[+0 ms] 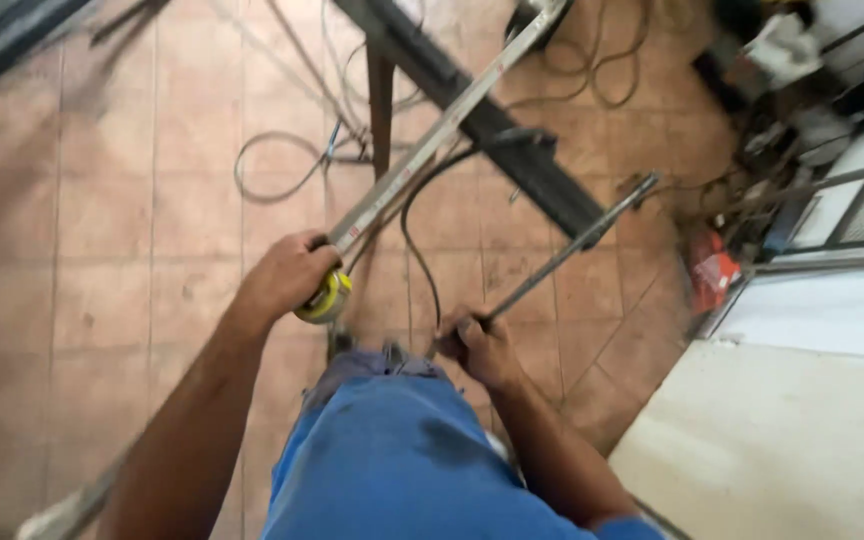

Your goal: Measuring and marking metal bars for fabrication using a tape measure and a scribe

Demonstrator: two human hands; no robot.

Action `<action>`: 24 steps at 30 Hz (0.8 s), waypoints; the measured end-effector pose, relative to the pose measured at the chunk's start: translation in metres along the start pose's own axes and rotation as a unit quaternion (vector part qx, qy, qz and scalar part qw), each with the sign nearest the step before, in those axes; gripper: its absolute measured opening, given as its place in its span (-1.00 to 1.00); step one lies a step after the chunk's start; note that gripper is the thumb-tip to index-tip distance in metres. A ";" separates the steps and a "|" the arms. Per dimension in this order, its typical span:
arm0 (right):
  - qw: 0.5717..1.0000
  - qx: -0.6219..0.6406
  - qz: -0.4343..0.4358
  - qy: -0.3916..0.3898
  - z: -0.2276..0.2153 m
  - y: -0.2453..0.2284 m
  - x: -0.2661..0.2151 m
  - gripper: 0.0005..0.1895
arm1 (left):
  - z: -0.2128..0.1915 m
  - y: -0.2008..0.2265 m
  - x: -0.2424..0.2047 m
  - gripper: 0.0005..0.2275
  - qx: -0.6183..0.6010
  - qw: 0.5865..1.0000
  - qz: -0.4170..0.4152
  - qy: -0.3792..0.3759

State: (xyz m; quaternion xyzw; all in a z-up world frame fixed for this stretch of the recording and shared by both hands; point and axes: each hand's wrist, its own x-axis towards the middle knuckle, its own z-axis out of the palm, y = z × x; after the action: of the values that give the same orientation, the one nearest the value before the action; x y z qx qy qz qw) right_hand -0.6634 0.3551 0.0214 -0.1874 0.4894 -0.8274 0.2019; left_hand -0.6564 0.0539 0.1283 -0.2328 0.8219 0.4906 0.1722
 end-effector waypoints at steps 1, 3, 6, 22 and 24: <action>1.000 -0.006 -0.011 0.000 -0.005 -0.002 -0.003 -0.56 | 0.002 0.003 0.011 -0.69 0.001 1.000 0.012 0.001; 0.998 0.014 0.036 0.046 -0.022 -0.001 0.005 -0.56 | 0.004 0.014 0.040 -0.67 0.004 1.000 0.008 -0.019; 0.916 -0.218 0.175 0.289 -0.028 -0.021 0.027 -0.59 | 0.005 0.016 0.082 -0.60 0.009 1.000 0.016 -0.022; 0.987 0.053 -0.035 -0.146 -0.168 -0.120 0.282 -0.35 | -0.003 0.086 0.087 -0.66 -0.003 0.986 -0.165 -0.002; 0.974 0.083 -0.027 -0.211 -0.155 -0.152 0.317 -0.47 | -0.010 0.097 0.078 -0.62 0.028 0.983 -0.181 0.014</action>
State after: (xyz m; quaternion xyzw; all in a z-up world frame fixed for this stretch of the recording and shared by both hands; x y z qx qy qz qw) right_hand -1.0340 0.3717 0.1217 -0.3534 0.3606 -0.8120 0.2929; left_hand -0.7751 0.0679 0.1632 -0.3795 0.7819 0.4252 0.2526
